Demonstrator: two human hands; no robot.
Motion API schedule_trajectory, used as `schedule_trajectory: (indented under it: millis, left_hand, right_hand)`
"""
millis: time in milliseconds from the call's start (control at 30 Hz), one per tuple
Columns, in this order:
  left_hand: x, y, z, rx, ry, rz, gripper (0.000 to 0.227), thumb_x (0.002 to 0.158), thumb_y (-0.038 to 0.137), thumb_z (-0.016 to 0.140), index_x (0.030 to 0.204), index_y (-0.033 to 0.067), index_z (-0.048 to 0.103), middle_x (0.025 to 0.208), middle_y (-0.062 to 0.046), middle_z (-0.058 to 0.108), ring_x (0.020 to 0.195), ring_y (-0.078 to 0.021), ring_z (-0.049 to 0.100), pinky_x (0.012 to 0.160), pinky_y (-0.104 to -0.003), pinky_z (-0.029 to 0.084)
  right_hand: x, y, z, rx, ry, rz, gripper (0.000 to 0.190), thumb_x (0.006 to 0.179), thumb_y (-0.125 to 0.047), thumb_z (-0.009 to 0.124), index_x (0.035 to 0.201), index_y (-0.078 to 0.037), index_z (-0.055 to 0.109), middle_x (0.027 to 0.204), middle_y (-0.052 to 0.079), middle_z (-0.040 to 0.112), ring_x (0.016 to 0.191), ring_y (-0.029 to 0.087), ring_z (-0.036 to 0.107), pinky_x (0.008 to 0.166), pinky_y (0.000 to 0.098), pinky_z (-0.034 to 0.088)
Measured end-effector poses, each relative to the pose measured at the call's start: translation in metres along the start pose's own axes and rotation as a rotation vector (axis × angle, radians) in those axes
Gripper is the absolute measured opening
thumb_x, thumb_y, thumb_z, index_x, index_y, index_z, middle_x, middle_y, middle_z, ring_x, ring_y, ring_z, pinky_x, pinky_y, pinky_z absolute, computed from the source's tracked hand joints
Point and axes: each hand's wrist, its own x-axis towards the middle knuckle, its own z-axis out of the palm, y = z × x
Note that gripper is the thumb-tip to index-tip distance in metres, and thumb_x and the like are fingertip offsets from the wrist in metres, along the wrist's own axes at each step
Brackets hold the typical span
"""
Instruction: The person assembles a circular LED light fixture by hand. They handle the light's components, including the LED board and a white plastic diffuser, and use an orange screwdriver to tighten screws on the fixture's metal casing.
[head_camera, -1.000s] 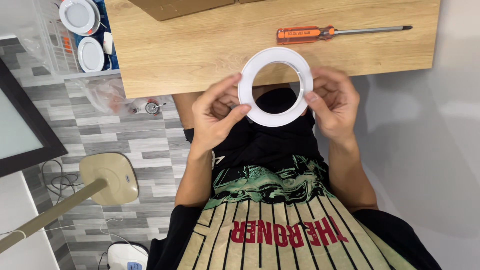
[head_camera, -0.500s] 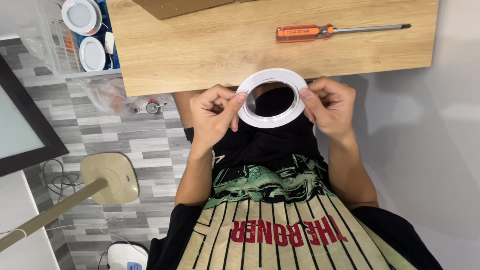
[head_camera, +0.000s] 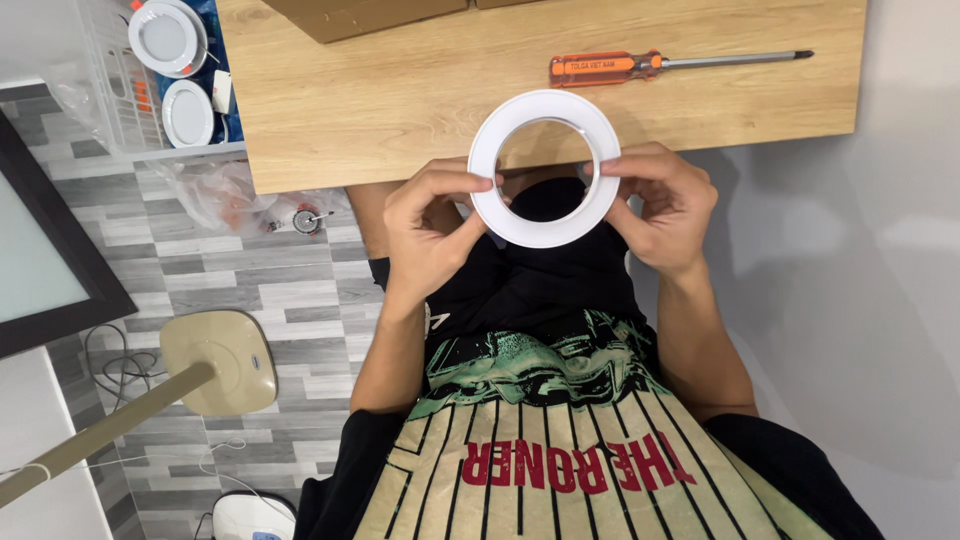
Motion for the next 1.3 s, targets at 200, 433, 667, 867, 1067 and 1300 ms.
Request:
schedule_trajectory:
  millis: [200, 433, 667, 867, 1067, 1300]
  left_hand:
    - [-0.016, -0.006, -0.010, 0.058, -0.038, -0.066, 0.011, 0.096, 0.003, 0.087, 0.086, 0.0013, 0.081, 0.048, -0.003, 0.063, 0.040, -0.0070, 0.055, 0.044, -0.019, 0.044]
    - [-0.031, 0.003, -0.007, -0.036, 0.009, -0.136, 0.021, 0.102, 0.002, 0.079, 0.081, 0.0008, 0.077, 0.045, -0.006, 0.062, 0.041, -0.0107, 0.064, 0.045, -0.019, 0.051]
    - [-0.054, 0.004, -0.013, -0.032, 0.009, -0.121, 0.016, 0.103, 0.003, 0.079, 0.087, -0.0019, 0.079, 0.045, -0.007, 0.060, 0.041, -0.0138, 0.066, 0.043, -0.022, 0.051]
    - [-0.071, 0.004, -0.017, -0.048, -0.010, -0.119, 0.015, 0.107, 0.003, 0.072, 0.095, -0.0027, 0.079, 0.048, -0.007, 0.057, 0.043, -0.0155, 0.067, 0.044, -0.024, 0.054]
    - [-0.094, -0.005, -0.024, -0.097, -0.026, -0.123, 0.013, 0.106, 0.003, 0.072, 0.098, -0.0036, 0.079, 0.054, -0.008, 0.058, 0.044, -0.0194, 0.069, 0.043, -0.028, 0.058]
    - [-0.120, -0.005, -0.031, -0.159, -0.008, -0.134, 0.016, 0.110, 0.005, 0.065, 0.111, -0.0060, 0.076, 0.065, -0.010, 0.061, 0.052, -0.0214, 0.073, 0.047, -0.031, 0.062]
  right_hand:
    - [-0.016, 0.011, -0.009, -0.055, -0.001, 0.078, 0.014, 0.101, 0.001, 0.083, 0.094, 0.011, 0.076, 0.056, 0.010, 0.062, 0.047, 0.009, 0.056, 0.045, 0.0230, 0.045]
    - [-0.017, -0.014, 0.006, -0.092, -0.022, 0.174, 0.023, 0.106, -0.001, 0.078, 0.084, 0.004, 0.073, 0.047, 0.008, 0.057, 0.041, 0.007, 0.049, 0.042, 0.0206, 0.041]
    - [-0.032, -0.046, 0.013, -0.100, -0.098, 0.212, 0.007, 0.103, -0.001, 0.078, 0.096, 0.001, 0.075, 0.056, 0.008, 0.064, 0.048, 0.008, 0.055, 0.047, 0.0213, 0.046]
    - [-0.041, -0.077, 0.013, -0.033, -0.262, 0.267, 0.006, 0.104, -0.002, 0.073, 0.110, 0.001, 0.072, 0.088, 0.011, 0.072, 0.062, 0.012, 0.069, 0.054, 0.0259, 0.058]
    - [-0.057, -0.073, 0.017, -0.069, -0.187, 0.262, 0.013, 0.101, 0.001, 0.077, 0.113, 0.006, 0.077, 0.083, 0.015, 0.075, 0.061, 0.015, 0.073, 0.047, 0.0238, 0.058]
    - [-0.048, -0.083, 0.025, -0.056, -0.212, 0.294, 0.021, 0.101, -0.001, 0.077, 0.120, 0.007, 0.076, 0.087, 0.015, 0.079, 0.062, 0.013, 0.071, 0.049, 0.0233, 0.061]
